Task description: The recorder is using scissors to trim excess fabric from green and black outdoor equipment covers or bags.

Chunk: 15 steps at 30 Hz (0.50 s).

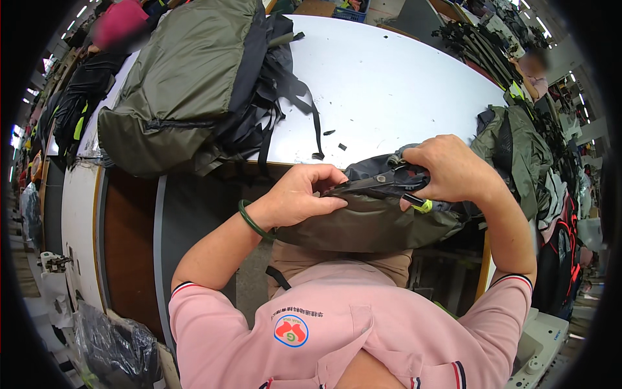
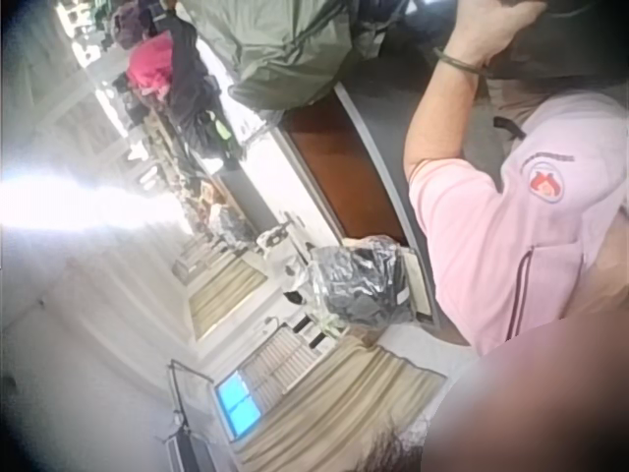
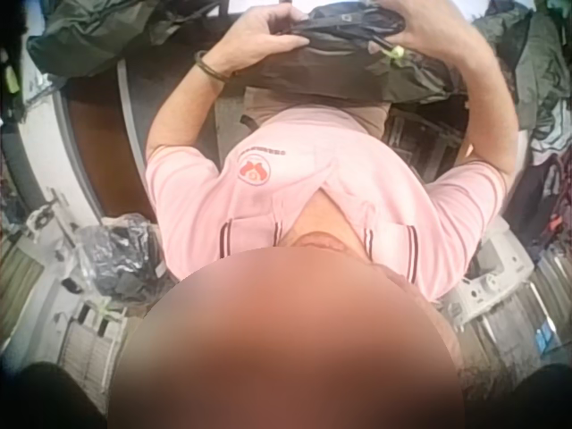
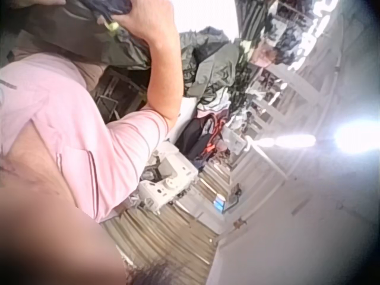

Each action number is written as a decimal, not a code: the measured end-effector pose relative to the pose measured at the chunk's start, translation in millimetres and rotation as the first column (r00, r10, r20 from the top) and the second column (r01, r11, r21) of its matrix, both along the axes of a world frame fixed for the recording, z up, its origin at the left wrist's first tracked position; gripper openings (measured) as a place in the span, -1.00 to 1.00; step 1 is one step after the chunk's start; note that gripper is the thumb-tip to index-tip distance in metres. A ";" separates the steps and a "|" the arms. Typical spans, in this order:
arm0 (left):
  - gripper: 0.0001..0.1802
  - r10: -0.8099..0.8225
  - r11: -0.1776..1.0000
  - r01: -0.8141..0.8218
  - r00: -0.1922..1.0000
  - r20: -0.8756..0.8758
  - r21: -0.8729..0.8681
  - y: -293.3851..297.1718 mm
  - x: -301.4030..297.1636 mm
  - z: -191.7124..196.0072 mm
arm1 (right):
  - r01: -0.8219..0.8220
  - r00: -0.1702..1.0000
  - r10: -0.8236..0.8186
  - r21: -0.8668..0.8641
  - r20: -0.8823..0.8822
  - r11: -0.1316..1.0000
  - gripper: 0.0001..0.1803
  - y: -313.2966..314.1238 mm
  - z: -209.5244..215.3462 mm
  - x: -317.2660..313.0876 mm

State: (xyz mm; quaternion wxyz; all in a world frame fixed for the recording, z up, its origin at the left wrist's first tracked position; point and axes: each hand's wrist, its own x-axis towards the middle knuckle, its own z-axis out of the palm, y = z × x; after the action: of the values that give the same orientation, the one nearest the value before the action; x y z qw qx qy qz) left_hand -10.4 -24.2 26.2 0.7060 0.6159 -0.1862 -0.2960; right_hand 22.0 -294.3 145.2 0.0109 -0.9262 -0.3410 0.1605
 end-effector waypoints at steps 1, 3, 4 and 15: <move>-0.76 -0.010 1.000 0.010 1.000 -0.003 -0.001 -0.2 0.4 0.3 | 0.014 1.000 -0.015 -0.025 -0.010 1.000 -0.43 0.5 0.8 0.8; -0.76 -0.021 1.000 0.021 1.000 -0.007 -0.005 -1.1 0.0 1.5 | 0.004 0.999 -0.003 -0.029 0.038 1.000 -0.45 -2.1 -0.6 3.0; -0.76 -0.014 1.000 0.014 1.000 -0.009 0.007 -2.1 -0.6 3.0 | -0.005 0.996 0.008 -0.032 0.088 0.999 -0.46 -3.3 -0.7 3.1; -0.77 0.041 0.999 -0.038 0.995 0.093 -0.030 -7.7 3.3 8.7 | 0.265 0.917 -0.055 0.499 -0.395 0.825 -0.47 14.4 -31.4 -2.7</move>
State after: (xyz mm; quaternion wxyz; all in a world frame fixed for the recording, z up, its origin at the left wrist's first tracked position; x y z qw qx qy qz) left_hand -7.1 -31.9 34.9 0.7107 0.6227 -0.2110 -0.2502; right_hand 19.3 -279.9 113.8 0.3493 -0.8643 -0.2841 0.2242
